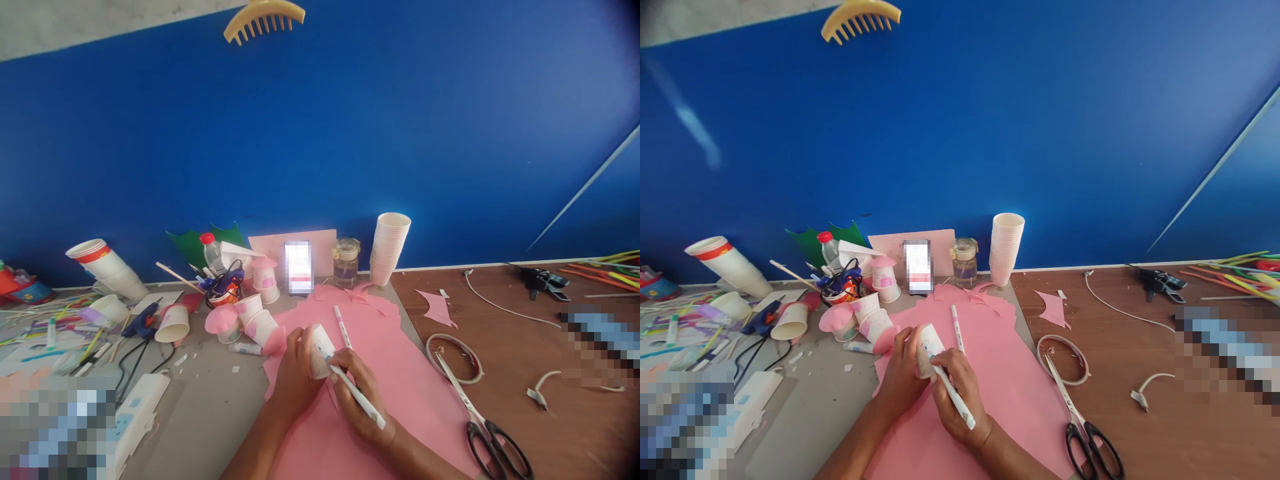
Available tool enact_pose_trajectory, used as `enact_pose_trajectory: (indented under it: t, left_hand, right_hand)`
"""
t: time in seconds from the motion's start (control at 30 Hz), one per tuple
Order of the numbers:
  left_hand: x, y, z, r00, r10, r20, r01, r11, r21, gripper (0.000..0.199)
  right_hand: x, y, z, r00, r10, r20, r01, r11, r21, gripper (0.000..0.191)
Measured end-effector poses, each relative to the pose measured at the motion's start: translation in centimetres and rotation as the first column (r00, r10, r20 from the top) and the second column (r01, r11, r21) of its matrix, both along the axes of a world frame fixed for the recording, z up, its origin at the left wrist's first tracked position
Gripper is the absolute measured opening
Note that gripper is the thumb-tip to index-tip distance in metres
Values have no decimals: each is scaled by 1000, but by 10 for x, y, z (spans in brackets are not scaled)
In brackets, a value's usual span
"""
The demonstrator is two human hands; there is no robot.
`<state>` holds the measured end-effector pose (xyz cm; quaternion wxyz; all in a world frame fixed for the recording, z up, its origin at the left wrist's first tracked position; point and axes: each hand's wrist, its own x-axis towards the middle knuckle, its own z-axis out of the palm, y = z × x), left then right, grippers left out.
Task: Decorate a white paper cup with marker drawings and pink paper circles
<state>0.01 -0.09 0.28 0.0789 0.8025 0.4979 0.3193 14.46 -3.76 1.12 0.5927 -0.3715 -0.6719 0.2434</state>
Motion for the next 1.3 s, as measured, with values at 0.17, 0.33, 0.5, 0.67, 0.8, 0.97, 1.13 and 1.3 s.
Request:
enact_pose_trajectory:
  t: [0.17, 0.33, 0.5, 0.67, 0.8, 0.97, 1.13, 1.3]
  left_hand:
    - [0, 0, 1, 1000, -17, 10, 17, 999, -37, 67]
    - [-1, 0, 1, 1000, -18, -15, 18, 1000, -6, 65]
    - [-1, 0, 1, 1000, -17, -13, 17, 1000, -24, 66]
    - [-2, 0, -1, 1000, -19, 2, 20, 999, -35, 67]
    - [-2, 0, -3, 1000, -19, -13, 18, 999, -26, 67]
    - [-1, 0, -1, 999, -19, -31, 19, 1000, 19, 63]
    - [0, -1, 2, 999, -15, -37, 15, 1000, 19, 65]
    - [0, 0, 2, 999, -5, -36, 6, 999, 44, 64]
  right_hand:
    - [0, 0, -1, 999, -2, 35, 1, 1000, 22, 13]
    - [-1, 2, -4, 999, -10, 43, 10, 1000, 3, 13]
    - [-1, 1, -2, 999, -10, 48, 10, 1000, 3, 12]
    - [-1, 1, -1, 1000, -9, 30, 9, 1000, 12, 13]
    - [-1, 2, -3, 999, -8, 34, 8, 1000, 11, 14]
    - [-1, 2, -4, 999, 11, 30, -11, 1000, 9, 14]
    - [-1, 2, -5, 999, -1, 40, 1, 1000, 0, 14]
    - [1, 1, -3, 999, 13, 31, -14, 1000, 11, 14]
